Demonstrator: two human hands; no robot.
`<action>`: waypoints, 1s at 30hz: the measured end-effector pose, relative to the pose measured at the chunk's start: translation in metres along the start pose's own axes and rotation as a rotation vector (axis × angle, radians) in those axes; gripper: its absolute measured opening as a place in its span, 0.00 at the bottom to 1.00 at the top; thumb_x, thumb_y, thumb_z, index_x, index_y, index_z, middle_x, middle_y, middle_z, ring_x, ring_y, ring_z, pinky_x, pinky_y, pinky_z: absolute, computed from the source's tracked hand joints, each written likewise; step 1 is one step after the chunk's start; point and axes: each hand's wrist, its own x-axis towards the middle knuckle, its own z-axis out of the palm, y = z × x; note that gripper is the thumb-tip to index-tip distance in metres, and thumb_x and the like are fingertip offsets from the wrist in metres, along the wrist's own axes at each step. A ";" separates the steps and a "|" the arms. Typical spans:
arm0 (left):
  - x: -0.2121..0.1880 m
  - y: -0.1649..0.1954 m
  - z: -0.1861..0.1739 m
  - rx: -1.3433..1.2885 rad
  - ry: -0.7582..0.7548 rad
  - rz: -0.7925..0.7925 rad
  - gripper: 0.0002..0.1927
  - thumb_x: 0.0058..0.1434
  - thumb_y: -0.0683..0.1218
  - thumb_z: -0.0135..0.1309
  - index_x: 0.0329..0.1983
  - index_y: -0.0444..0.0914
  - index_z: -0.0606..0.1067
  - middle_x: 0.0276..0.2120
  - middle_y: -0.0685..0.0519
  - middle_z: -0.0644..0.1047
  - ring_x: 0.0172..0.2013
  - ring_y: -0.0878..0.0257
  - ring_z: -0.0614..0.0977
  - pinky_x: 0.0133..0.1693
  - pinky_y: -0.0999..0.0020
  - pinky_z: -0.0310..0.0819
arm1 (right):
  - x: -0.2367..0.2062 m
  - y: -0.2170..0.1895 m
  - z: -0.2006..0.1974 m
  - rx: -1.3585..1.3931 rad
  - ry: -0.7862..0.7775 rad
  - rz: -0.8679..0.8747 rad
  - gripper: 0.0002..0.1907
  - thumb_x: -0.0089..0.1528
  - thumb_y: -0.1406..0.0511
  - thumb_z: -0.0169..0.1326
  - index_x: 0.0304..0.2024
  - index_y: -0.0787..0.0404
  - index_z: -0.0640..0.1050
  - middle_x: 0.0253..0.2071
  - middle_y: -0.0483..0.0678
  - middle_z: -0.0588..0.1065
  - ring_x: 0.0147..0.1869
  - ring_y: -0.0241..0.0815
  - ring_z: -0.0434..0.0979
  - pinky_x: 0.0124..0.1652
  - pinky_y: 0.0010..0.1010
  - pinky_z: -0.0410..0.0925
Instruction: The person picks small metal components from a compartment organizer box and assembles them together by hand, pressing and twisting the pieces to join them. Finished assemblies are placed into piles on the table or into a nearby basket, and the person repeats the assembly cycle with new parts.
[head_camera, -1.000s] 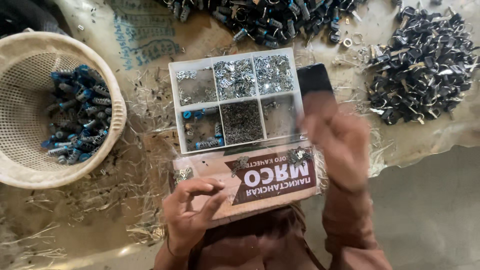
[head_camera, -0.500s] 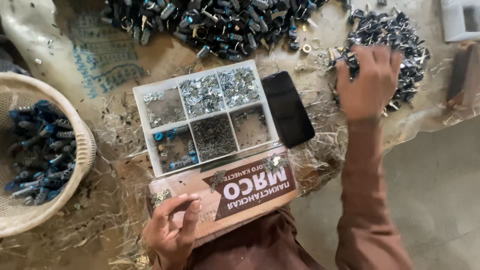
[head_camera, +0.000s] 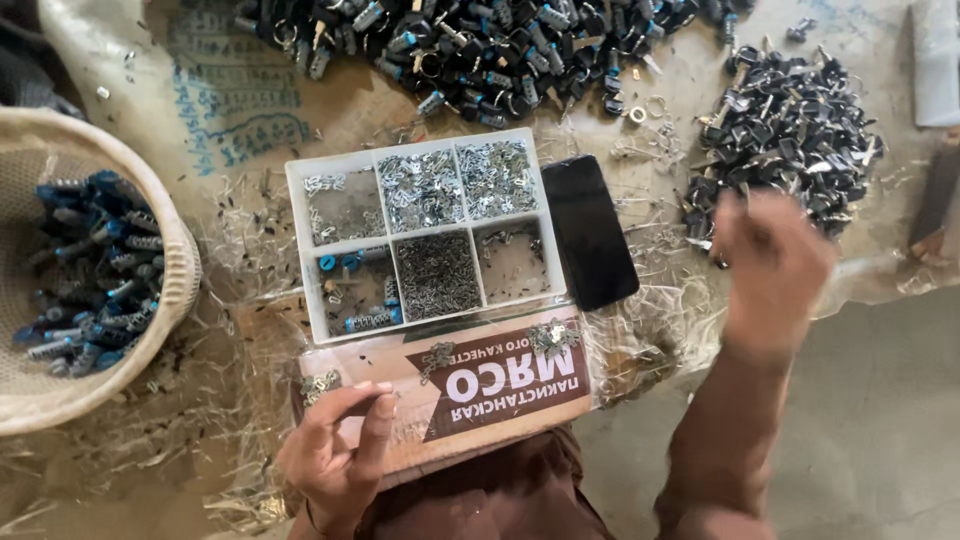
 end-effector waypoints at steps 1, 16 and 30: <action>0.003 0.002 0.002 0.036 -0.008 0.040 0.13 0.60 0.39 0.64 0.46 0.34 0.75 0.37 0.47 0.84 0.35 0.63 0.87 0.39 0.73 0.81 | -0.025 -0.011 0.002 0.303 -0.014 -0.022 0.05 0.70 0.70 0.58 0.47 0.65 0.76 0.43 0.50 0.74 0.45 0.35 0.72 0.44 0.24 0.68; -0.015 0.005 -0.016 -0.273 -0.532 0.133 0.09 0.63 0.41 0.66 0.46 0.41 0.82 0.39 0.53 0.83 0.37 0.59 0.87 0.39 0.67 0.81 | -0.207 -0.025 0.083 0.719 -0.648 0.642 0.13 0.53 0.79 0.66 0.37 0.67 0.77 0.36 0.55 0.82 0.34 0.39 0.81 0.30 0.28 0.73; -0.002 -0.033 -0.039 0.552 -0.431 0.314 0.17 0.60 0.46 0.64 0.52 0.39 0.80 0.50 0.54 0.78 0.47 0.57 0.76 0.52 0.58 0.67 | -0.217 -0.047 0.131 -0.383 -0.323 -0.235 0.10 0.60 0.72 0.64 0.44 0.59 0.83 0.45 0.49 0.79 0.52 0.50 0.73 0.53 0.38 0.68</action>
